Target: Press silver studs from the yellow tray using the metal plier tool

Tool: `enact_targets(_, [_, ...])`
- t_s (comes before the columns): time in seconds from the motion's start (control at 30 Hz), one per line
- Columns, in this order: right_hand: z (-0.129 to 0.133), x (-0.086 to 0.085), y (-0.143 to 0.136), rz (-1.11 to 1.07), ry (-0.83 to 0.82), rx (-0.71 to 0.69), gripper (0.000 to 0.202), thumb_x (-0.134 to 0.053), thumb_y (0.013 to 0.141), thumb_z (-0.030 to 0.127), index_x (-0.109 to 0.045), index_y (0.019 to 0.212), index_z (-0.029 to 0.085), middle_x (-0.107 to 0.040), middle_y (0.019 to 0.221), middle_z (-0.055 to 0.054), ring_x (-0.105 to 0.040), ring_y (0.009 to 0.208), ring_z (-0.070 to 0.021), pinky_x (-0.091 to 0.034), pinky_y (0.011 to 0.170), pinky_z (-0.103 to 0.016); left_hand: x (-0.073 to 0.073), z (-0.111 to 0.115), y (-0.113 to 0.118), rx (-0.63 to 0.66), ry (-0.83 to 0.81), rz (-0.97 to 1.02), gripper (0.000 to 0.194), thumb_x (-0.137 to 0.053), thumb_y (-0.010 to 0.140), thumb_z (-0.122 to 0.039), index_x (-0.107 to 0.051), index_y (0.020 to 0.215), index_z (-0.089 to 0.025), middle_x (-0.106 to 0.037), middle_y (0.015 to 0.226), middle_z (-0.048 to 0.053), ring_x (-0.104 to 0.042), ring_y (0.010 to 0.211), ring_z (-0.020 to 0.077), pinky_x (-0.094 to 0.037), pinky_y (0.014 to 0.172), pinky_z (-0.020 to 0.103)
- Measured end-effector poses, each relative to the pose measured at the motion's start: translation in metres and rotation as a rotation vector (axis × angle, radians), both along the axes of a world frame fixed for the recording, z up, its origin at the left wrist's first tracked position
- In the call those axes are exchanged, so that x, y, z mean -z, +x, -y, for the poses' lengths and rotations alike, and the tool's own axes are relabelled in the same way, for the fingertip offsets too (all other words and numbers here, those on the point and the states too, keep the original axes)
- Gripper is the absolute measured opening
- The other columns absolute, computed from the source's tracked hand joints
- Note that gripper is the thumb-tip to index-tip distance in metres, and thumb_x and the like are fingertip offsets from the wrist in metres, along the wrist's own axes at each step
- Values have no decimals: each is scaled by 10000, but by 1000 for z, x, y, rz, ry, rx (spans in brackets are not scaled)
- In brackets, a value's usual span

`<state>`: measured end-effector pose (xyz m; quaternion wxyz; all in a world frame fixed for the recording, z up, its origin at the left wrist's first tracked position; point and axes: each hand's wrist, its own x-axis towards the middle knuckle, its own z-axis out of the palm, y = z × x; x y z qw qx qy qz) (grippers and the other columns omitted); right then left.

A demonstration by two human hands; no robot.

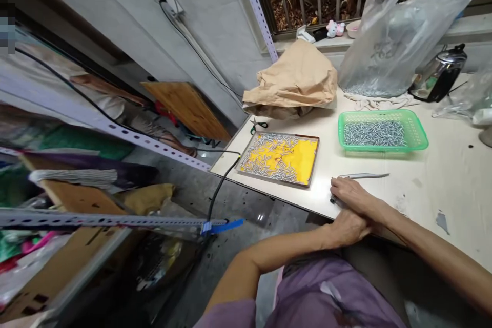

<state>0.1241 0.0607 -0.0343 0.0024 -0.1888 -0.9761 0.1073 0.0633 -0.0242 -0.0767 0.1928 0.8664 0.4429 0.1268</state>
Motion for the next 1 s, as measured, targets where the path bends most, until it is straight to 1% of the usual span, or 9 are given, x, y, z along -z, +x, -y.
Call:
enact_targets(0.13, [1,-4,4,-256,-151,-8,242,-409,929,76,-617,896,194,-610,857,-40,-568,758,-152,-467,682,-263,-1,0,3,-7,-16,0,334,-501,930,-274,-647,1170,-93,-676,1201,156,-557,1240,304,-422,1082,457])
enact_targets(0.2, [0,-22,3,-458,-151,18,265,-358,963,132,-613,968,203,-629,864,-48,-589,768,-157,-490,679,-274,-5,0,2,18,27,12,340,-526,919,-282,-632,1196,-115,-647,1251,144,-529,1266,291,-412,1093,446])
enact_targets(0.3, [-20,-60,7,-701,5,177,266,-371,982,228,-611,1097,215,-669,910,-68,-621,851,-191,-517,768,-339,-21,-9,-19,-17,136,58,321,-536,919,-270,-628,1199,-142,-622,1263,142,-541,1232,254,-462,1038,387])
enact_targets(0.37, [-47,-80,17,-740,164,328,256,-408,979,275,-618,1116,224,-679,934,-74,-622,900,-214,-506,822,-377,-34,-24,-48,-235,202,87,274,-509,935,-244,-644,1160,-167,-633,1218,132,-575,1154,224,-505,955,352])
enact_targets(0.47, [-93,-89,39,-633,319,481,295,-399,979,318,-627,1138,220,-683,1005,-95,-610,961,-252,-481,876,-432,-54,-61,-102,-755,158,63,242,-455,962,-232,-692,990,-191,-680,1021,81,-611,989,186,-503,869,311])
enact_targets(0.53, [-107,-83,54,-527,365,533,345,-390,971,314,-607,1209,190,-663,1104,-130,-598,1010,-290,-477,875,-472,-63,-89,-133,-1027,42,20,239,-475,956,-255,-700,924,-180,-689,974,69,-614,945,180,-477,828,285])
enact_targets(0.6, [-100,-72,63,-468,364,553,385,-383,971,310,-573,1278,174,-634,1178,-150,-592,1040,-300,-487,869,-474,-66,-112,-152,-1132,-95,-10,233,-514,936,-283,-701,869,-162,-698,929,64,-624,886,179,-449,751,268])
enact_targets(0.83, [6,-25,65,-460,17,398,347,-376,996,370,-618,1191,214,-656,911,-86,-635,835,-221,-536,722,-340,-51,-145,-163,-1123,-242,-169,294,-564,898,-394,-674,811,-136,-699,825,79,-624,750,188,-349,607,272])
enact_targets(1.0, [34,17,71,-423,18,404,341,-381,987,352,-582,1234,228,-614,844,-66,-604,750,-214,-521,635,-326,-45,-150,-167,-1133,-242,-168,323,-537,916,-441,-655,833,-153,-706,887,92,-635,814,200,-378,648,268])
